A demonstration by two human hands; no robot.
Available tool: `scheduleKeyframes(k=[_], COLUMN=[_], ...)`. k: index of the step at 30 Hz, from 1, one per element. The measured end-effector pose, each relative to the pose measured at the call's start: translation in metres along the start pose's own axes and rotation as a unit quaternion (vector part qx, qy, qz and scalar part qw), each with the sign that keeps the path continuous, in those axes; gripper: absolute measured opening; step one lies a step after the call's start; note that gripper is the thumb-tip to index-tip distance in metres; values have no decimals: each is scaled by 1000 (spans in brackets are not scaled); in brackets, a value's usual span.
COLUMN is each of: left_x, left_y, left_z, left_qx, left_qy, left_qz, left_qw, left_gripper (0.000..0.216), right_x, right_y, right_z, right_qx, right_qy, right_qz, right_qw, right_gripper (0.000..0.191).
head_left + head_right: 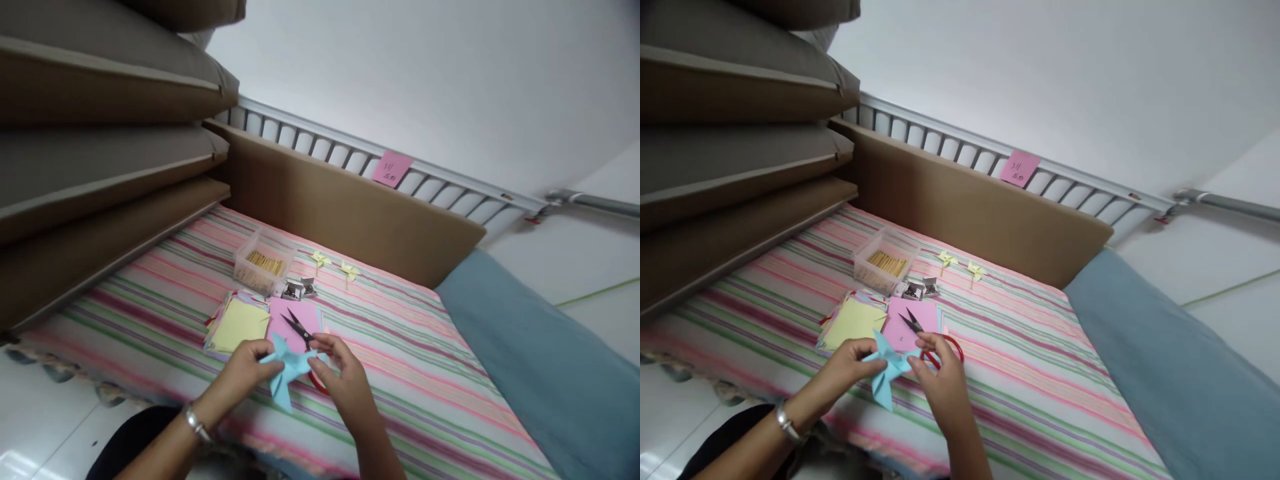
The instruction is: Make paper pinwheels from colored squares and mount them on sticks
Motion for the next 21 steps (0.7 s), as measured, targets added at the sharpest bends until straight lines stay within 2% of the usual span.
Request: scheduleKeyframes(k=[2, 4, 7, 10, 12, 17, 21], left_x=[-14, -22, -20, -10, -2, 13, 19], left_y=[-4, -5, 0, 9, 15, 27, 32], left_z=[22, 39, 57, 66, 70, 77, 83], left_qx=[7, 13, 12, 20, 29, 47, 46], left_qy=[56, 88, 87, 77, 67, 50, 46], left_qz=[67, 126, 186, 210, 217, 222, 209], left_qw=[996, 988, 979, 975, 973, 973, 976], left_gripper=[13, 14, 17, 19, 19, 22, 22], right_x=[8, 23, 50, 72, 82, 86, 82], right_y=[6, 11, 7, -9, -23, -42, -43], right_z=[10, 17, 21, 23, 26, 36, 44], right_qx=[-1, 3, 4, 9, 10, 1, 17], right_qy=[12, 9, 3, -24, -53, -60, -38], right_qz=[-68, -128, -204, -268, -287, -304, -302], right_qw=[998, 992, 979, 963, 956, 951, 952], right_gripper=[36, 38, 45, 56, 53, 28, 31])
Point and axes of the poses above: each hand's wrist, its own z-axis away from the middle knuckle, its own x-axis out of the palm, y = z × x, the point moved 7 cm from there along -z, towards the middle knuckle, and after that the axes turned 15 degrees about -y, right-handed, at the moved point
